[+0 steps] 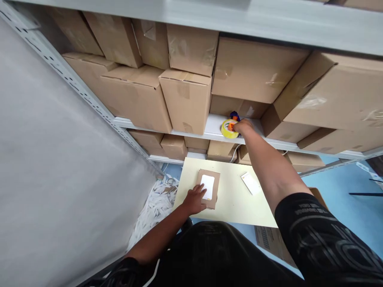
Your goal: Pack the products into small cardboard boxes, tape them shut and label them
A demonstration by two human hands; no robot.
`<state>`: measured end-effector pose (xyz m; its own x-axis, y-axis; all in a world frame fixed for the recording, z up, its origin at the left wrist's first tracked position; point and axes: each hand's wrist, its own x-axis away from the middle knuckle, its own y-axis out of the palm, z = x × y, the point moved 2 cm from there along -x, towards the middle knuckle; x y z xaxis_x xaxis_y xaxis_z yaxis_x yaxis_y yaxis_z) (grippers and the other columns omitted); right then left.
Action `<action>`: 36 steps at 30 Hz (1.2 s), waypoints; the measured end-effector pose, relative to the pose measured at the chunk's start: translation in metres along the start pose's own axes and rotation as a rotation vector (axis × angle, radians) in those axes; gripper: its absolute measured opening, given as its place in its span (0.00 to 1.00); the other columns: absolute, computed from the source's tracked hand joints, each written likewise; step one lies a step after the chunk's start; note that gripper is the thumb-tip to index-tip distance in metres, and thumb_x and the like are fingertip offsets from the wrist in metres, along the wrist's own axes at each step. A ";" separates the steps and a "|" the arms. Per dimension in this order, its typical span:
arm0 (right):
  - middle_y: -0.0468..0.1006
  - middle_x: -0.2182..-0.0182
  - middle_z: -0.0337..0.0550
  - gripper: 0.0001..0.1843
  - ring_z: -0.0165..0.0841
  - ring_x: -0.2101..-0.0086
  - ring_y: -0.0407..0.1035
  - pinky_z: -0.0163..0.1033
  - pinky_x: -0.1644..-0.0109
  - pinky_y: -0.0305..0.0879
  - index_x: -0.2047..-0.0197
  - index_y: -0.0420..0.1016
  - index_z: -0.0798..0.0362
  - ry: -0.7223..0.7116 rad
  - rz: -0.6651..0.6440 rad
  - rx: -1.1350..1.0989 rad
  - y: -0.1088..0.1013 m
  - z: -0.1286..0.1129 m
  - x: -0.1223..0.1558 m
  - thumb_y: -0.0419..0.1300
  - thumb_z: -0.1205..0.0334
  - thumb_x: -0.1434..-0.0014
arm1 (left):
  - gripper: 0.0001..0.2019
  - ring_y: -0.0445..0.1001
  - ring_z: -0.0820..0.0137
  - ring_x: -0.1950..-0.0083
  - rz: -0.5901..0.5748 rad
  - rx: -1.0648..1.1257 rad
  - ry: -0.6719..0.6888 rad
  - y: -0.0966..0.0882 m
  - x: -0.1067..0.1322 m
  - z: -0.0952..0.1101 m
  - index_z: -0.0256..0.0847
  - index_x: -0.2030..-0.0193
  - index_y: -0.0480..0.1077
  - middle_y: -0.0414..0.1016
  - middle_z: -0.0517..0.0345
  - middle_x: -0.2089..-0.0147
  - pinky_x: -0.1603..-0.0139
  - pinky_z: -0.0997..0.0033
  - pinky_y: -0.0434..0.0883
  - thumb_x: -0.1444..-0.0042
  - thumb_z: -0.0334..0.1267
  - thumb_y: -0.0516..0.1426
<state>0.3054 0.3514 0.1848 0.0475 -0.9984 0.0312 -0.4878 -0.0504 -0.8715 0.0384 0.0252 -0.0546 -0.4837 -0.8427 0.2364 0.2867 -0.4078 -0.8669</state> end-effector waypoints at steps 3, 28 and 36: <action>0.79 0.62 0.56 0.26 0.63 0.50 0.73 0.66 0.51 0.69 0.46 0.76 0.50 0.076 -0.062 0.035 0.003 0.015 -0.007 0.56 0.40 0.37 | 0.34 0.56 0.50 0.24 0.042 0.101 0.009 -0.004 0.001 -0.008 0.44 0.32 0.69 0.57 0.48 0.24 0.30 0.49 0.64 0.46 0.50 0.64; 0.79 0.50 0.52 0.28 0.38 0.55 0.77 0.40 0.55 0.73 0.48 0.70 0.52 0.757 -0.346 -0.614 0.243 0.123 0.300 0.41 0.39 0.30 | 0.15 0.77 0.56 0.49 0.029 0.140 -0.430 -0.014 -0.039 -0.033 0.38 0.55 0.70 0.77 0.42 0.52 0.51 0.62 0.70 0.33 0.49 0.52; 0.81 0.53 0.56 0.37 0.42 0.55 0.77 0.41 0.58 0.70 0.53 0.75 0.56 0.667 -0.390 -0.311 0.224 0.138 0.267 0.34 0.37 0.30 | 0.25 0.80 0.52 0.52 -0.035 0.418 -0.625 -0.013 -0.069 -0.023 0.41 0.60 0.70 0.80 0.40 0.55 0.57 0.59 0.71 0.31 0.58 0.42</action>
<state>0.3286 0.0769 -0.0698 -0.2159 -0.7088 0.6716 -0.7662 -0.3033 -0.5665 0.0494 0.0967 -0.0700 0.0251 -0.8184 0.5740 0.6300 -0.4329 -0.6448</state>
